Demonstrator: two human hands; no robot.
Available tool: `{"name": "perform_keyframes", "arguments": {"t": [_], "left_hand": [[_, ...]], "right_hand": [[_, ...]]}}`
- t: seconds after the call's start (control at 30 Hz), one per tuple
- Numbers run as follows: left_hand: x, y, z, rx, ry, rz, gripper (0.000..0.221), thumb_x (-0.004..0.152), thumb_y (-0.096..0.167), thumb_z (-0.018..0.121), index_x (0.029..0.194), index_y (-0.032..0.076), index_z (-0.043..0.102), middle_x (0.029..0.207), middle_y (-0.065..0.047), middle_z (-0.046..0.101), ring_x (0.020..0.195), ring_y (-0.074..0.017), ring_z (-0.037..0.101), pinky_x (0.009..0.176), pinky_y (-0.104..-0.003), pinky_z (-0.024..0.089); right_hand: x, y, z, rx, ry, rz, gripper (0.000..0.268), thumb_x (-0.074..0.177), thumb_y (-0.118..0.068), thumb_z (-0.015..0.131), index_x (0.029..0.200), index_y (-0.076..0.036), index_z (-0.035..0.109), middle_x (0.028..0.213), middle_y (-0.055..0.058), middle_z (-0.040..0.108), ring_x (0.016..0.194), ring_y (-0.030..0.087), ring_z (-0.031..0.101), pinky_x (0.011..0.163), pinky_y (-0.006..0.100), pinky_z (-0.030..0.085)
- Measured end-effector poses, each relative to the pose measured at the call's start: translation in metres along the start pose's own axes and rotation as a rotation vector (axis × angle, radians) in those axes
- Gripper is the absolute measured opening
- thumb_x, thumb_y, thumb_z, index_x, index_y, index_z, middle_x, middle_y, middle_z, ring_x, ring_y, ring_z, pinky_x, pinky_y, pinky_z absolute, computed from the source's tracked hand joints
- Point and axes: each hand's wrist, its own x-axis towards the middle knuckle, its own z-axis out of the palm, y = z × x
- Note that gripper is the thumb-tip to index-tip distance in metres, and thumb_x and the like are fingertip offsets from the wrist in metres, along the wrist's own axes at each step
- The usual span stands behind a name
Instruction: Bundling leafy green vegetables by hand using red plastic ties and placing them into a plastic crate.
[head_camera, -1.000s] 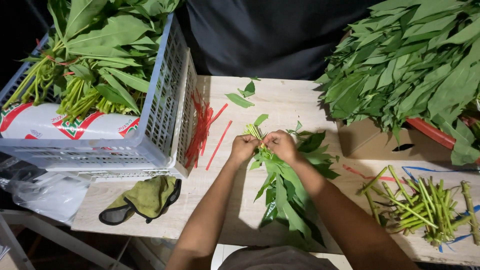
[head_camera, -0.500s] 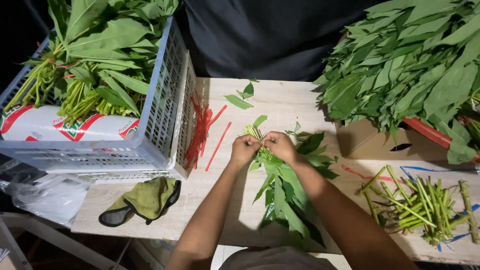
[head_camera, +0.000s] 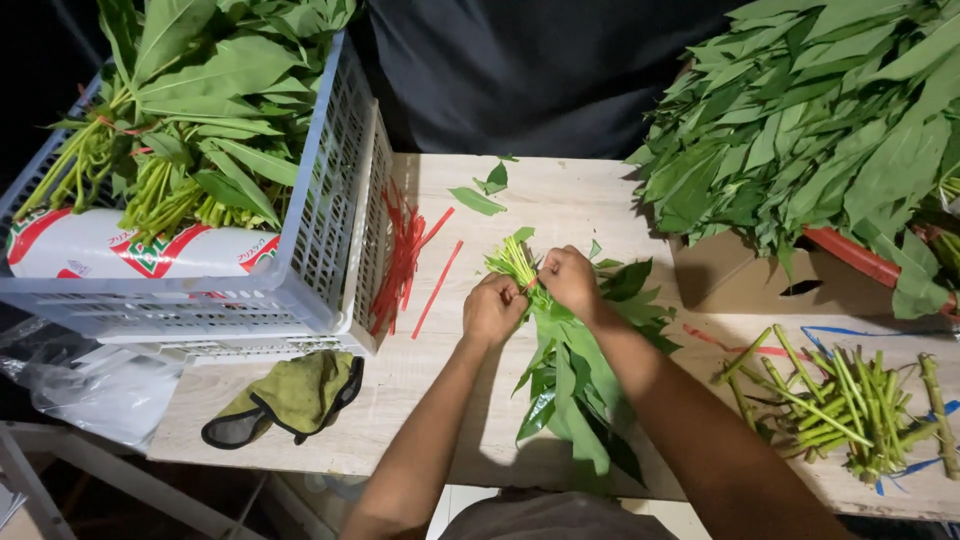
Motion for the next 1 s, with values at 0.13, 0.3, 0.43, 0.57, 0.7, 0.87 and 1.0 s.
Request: {"name": "perform_keyframes", "arguments": {"t": [0.13, 0.3, 0.43, 0.57, 0.7, 0.87, 1.0], "left_hand": [[-0.006, 0.015, -0.007, 0.064, -0.006, 0.045, 0.014, 0.083, 0.028, 0.065, 0.079, 0.014, 0.063, 0.082, -0.007, 0.060, 0.088, -0.0351, 0.069, 0.080, -0.048, 0.057], [-0.001, 0.004, -0.012, 0.143, 0.007, 0.105, 0.016, 0.085, 0.030, 0.061, 0.080, 0.015, 0.061, 0.085, -0.008, 0.060, 0.090, -0.0369, 0.069, 0.081, -0.049, 0.057], [-0.002, -0.006, -0.014, 0.185, -0.045, 0.078, 0.015, 0.086, 0.031, 0.061, 0.086, 0.016, 0.063, 0.090, -0.009, 0.061, 0.094, -0.0357, 0.070, 0.082, -0.048, 0.058], [-0.002, -0.030, -0.012, 0.359, -0.155, 0.002, 0.016, 0.090, 0.033, 0.061, 0.095, 0.018, 0.067, 0.096, -0.006, 0.065, 0.097, -0.0322, 0.072, 0.085, -0.046, 0.060], [0.022, -0.025, -0.015, 0.380, -0.095, -0.056, 0.031, 0.091, 0.025, 0.068, 0.115, 0.012, 0.054, 0.116, -0.013, 0.060, 0.111, -0.0378, 0.069, 0.094, -0.051, 0.060], [0.008, 0.034, -0.045, 0.614, -0.261, 0.254, 0.052, 0.091, 0.017, 0.062, 0.141, 0.017, 0.046, 0.143, -0.008, 0.047, 0.143, -0.0299, 0.035, 0.116, -0.051, 0.030], [0.005, 0.047, -0.054, 0.971, -0.317, 0.420, 0.052, 0.097, 0.018, 0.057, 0.149, 0.019, 0.051, 0.152, -0.003, 0.052, 0.149, -0.0254, 0.031, 0.119, -0.071, 0.008]], "right_hand": [[-0.004, -0.041, -0.025, -0.023, 0.027, -0.041, 0.014, 0.080, -0.019, 0.071, 0.077, -0.007, 0.063, 0.083, 0.015, 0.060, 0.085, 0.039, 0.069, 0.074, 0.045, 0.057], [-0.004, -0.066, -0.037, -0.023, 0.029, -0.037, 0.016, 0.083, -0.015, 0.064, 0.079, 0.000, 0.059, 0.088, 0.020, 0.056, 0.088, 0.046, 0.066, 0.076, 0.051, 0.055], [-0.001, -0.057, -0.021, -0.042, 0.040, -0.032, 0.015, 0.083, -0.016, 0.062, 0.081, -0.002, 0.058, 0.089, 0.018, 0.055, 0.088, 0.044, 0.065, 0.077, 0.050, 0.055], [-0.004, -0.050, -0.018, 0.055, -0.041, -0.116, 0.006, 0.085, -0.015, 0.066, 0.085, -0.009, 0.064, 0.092, 0.015, 0.060, 0.092, 0.041, 0.068, 0.079, 0.047, 0.057], [-0.020, -0.066, -0.035, 0.173, -0.179, -0.078, 0.005, 0.090, -0.018, 0.064, 0.094, -0.016, 0.068, 0.096, 0.013, 0.067, 0.100, 0.036, 0.070, 0.085, 0.046, 0.057], [-0.033, -0.091, -0.047, 0.166, -0.219, -0.212, 0.004, 0.090, -0.012, 0.064, 0.093, -0.014, 0.066, 0.096, 0.014, 0.067, 0.098, 0.039, 0.071, 0.083, 0.049, 0.058], [-0.030, -0.090, -0.053, 0.095, -0.182, -0.265, 0.003, 0.090, -0.013, 0.066, 0.088, -0.015, 0.067, 0.096, 0.011, 0.067, 0.097, 0.036, 0.072, 0.082, 0.048, 0.059]]}}
